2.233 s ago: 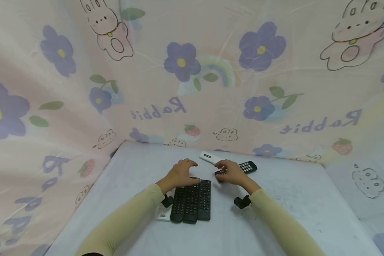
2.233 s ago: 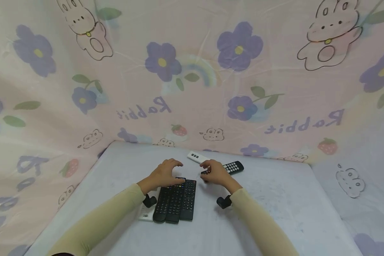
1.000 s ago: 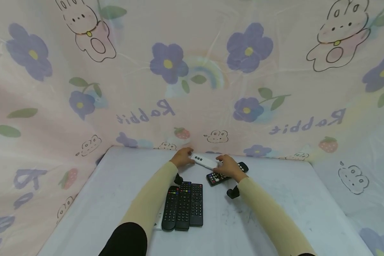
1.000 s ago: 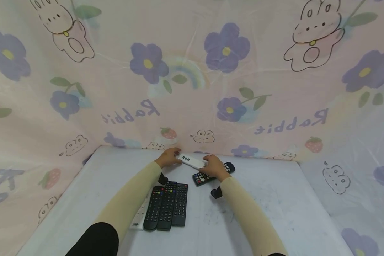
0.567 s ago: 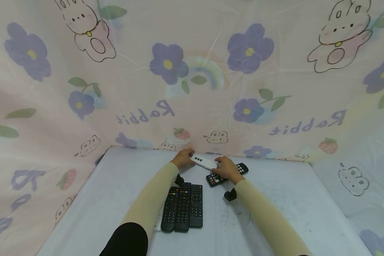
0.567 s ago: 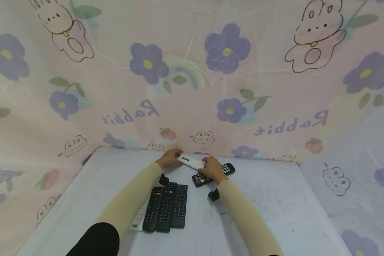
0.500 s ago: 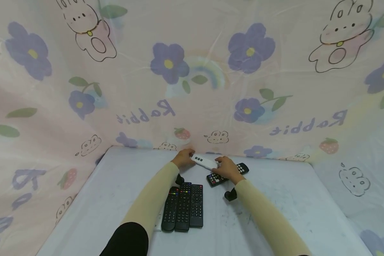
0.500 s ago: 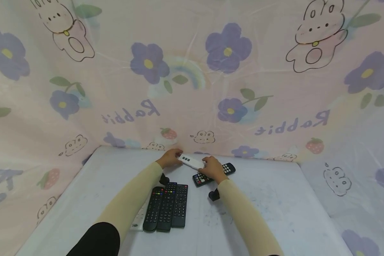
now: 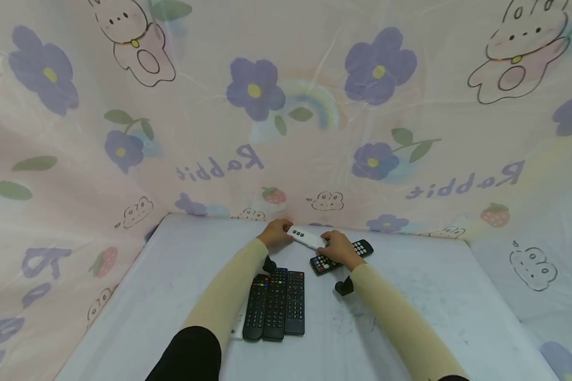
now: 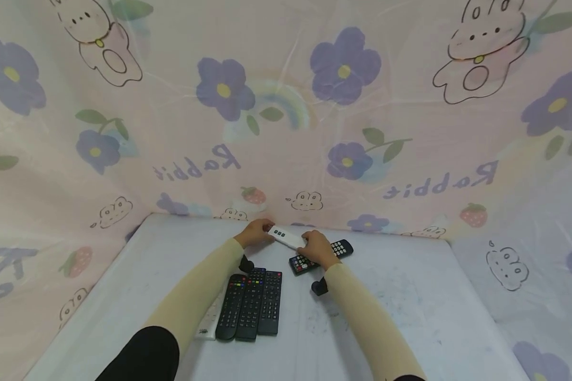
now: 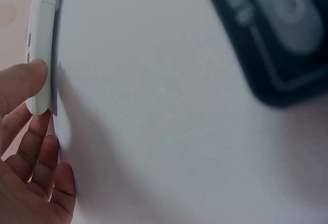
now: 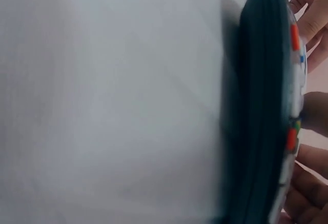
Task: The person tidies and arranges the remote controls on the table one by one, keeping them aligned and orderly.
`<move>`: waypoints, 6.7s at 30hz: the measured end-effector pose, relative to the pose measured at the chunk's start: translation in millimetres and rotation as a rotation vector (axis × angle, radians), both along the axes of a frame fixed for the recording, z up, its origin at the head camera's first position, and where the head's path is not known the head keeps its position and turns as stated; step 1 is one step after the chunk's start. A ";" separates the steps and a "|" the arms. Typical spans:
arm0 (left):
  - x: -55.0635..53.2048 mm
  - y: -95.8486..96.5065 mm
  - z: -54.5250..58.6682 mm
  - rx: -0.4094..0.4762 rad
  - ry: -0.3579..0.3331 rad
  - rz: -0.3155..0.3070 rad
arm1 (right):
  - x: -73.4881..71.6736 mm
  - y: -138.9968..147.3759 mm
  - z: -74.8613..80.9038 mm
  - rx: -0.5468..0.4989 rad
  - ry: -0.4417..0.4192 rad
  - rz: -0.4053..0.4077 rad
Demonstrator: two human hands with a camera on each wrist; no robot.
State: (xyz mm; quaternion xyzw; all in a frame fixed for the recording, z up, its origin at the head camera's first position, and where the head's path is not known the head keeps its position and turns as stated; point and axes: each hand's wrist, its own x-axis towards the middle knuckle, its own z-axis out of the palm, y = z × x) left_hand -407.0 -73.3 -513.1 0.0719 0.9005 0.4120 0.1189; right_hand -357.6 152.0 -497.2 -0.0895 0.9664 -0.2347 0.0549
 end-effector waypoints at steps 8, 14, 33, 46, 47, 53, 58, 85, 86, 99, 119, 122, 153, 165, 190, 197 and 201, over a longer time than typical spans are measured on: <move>1.0 2.4 10.6 -0.010 -0.009 0.021 | -0.3 1.4 1.6 -0.003 0.023 0.018; 3.1 3.2 17.4 -0.026 0.056 -0.014 | 1.7 5.1 3.7 -0.024 0.038 0.024; 25.0 -8.6 27.3 0.005 0.118 -0.064 | 17.7 7.9 4.5 -0.069 0.133 0.052; 33.5 -13.2 32.7 -0.010 0.168 -0.119 | 39.3 7.4 10.2 -0.101 0.258 0.100; 33.9 -13.4 33.8 -0.018 0.177 -0.123 | 41.2 7.3 11.2 -0.103 0.263 0.093; 36.9 -18.2 38.3 -0.067 0.222 -0.136 | 49.3 4.3 14.6 -0.134 0.275 0.082; 41.1 -21.5 42.0 -0.081 0.215 -0.172 | 57.0 1.5 14.0 -0.154 0.299 0.077; 82.2 -4.7 39.8 -0.038 0.179 -0.278 | 123.3 5.4 25.4 -0.271 0.206 -0.004; 83.8 -4.2 39.8 -0.041 0.182 -0.283 | 125.0 5.2 25.4 -0.280 0.200 -0.003; 98.7 -4.5 32.3 -0.069 0.208 -0.357 | 146.2 -1.0 23.4 -0.323 0.147 -0.025; 107.3 10.1 38.3 -0.032 0.166 -0.385 | 173.3 6.4 28.5 -0.542 -0.059 -0.102; 108.6 13.7 37.5 -0.046 0.170 -0.398 | 177.4 6.2 28.1 -0.583 -0.076 -0.099; 118.7 22.6 25.6 -0.120 0.108 -0.451 | 196.8 -1.1 0.0 -0.610 -0.087 -0.082; 116.9 20.7 21.6 -0.123 0.111 -0.477 | 193.9 -3.4 -5.4 -0.567 -0.094 -0.074; 115.2 21.7 19.4 -0.193 0.138 -0.506 | 188.8 -8.3 -14.0 -0.511 -0.100 -0.104; 115.1 22.1 22.0 -0.202 0.141 -0.510 | 187.2 -8.0 -16.2 -0.500 -0.103 -0.116; 114.3 22.8 21.4 -0.214 0.134 -0.502 | 185.8 -7.6 -18.0 -0.481 -0.099 -0.102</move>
